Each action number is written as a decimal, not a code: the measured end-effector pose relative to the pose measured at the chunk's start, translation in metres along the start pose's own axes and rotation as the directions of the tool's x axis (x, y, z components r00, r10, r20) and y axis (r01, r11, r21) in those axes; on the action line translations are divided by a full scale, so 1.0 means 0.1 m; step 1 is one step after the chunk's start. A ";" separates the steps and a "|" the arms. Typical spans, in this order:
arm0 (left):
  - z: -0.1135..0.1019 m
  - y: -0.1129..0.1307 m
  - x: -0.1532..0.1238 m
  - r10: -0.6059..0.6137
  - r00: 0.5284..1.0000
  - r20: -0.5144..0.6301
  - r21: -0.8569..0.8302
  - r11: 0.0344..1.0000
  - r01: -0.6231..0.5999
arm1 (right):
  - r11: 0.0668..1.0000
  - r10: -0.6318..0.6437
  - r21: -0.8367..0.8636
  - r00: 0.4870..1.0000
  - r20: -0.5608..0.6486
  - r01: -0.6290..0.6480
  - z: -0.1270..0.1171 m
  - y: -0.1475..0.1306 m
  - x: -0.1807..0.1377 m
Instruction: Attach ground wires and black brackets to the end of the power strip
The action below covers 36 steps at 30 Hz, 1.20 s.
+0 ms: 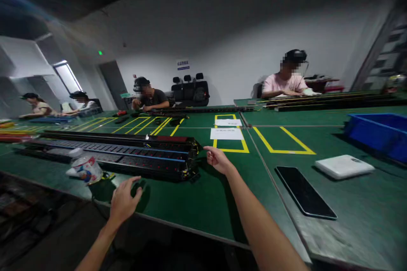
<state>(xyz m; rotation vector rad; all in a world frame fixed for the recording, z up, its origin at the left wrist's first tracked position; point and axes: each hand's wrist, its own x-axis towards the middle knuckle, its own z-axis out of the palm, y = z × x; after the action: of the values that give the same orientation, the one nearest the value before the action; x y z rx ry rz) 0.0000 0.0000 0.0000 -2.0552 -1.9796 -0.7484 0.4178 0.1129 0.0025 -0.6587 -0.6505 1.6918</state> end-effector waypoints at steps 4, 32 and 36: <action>-0.04 0.01 0.00 -0.001 1.000 0.012 -0.009 1.000 0.001 | 1.000 0.001 0.008 1.000 0.000 -0.001 0.01 0.00 -0.01; -0.04 0.16 -0.04 0.077 0.994 -0.078 -0.014 0.997 -0.078 | 0.999 -0.038 -0.013 0.999 -0.006 0.038 -0.08 -0.02 -0.10; -0.01 0.14 -0.06 0.117 0.984 -0.138 -0.014 0.993 -0.120 | 0.996 -0.054 -0.067 0.999 0.001 0.054 -0.05 -0.02 -0.11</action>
<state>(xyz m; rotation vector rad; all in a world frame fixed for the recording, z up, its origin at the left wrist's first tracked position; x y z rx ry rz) 0.0140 -0.0072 0.0008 -2.0530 -1.7676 -0.8655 0.4245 0.1033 0.0016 -0.6837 -0.7208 1.6252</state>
